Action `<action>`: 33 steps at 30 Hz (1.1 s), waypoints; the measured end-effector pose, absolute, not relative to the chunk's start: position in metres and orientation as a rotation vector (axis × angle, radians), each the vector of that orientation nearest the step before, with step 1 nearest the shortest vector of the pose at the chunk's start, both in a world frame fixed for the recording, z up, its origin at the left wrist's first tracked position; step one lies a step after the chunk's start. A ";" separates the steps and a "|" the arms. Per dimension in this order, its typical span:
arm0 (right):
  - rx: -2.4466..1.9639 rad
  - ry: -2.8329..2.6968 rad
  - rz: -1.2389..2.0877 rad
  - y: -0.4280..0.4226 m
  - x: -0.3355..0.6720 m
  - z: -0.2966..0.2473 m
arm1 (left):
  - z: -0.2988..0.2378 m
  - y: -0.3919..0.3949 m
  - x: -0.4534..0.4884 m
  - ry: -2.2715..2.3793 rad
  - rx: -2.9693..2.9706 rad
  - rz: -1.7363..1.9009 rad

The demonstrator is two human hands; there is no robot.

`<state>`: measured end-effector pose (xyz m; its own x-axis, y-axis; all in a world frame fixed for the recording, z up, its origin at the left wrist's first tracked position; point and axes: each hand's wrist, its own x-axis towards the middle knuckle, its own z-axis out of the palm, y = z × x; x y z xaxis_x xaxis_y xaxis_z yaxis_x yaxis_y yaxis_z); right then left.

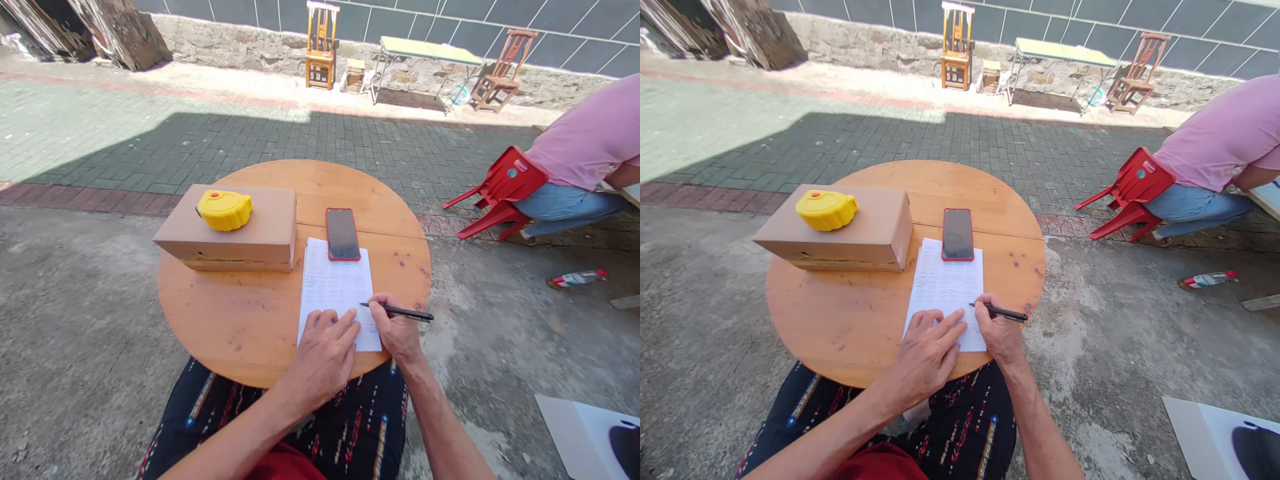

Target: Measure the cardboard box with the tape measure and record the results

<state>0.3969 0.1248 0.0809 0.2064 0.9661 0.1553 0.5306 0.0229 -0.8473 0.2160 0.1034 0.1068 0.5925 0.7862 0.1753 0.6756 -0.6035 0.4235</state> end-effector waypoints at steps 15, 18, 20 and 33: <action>-1.618 -1.360 0.560 0.124 0.395 0.082 | 0.107 0.104 0.217 1.189 2.514 0.512; -1.617 -1.404 0.530 0.124 0.396 0.081 | 0.108 0.104 0.217 1.190 2.504 0.506; -1.614 -1.430 0.536 0.124 0.396 0.081 | 0.109 0.103 0.217 1.189 2.498 0.502; -1.585 -1.405 0.559 0.124 0.396 0.084 | 0.109 0.103 0.217 1.192 2.517 0.512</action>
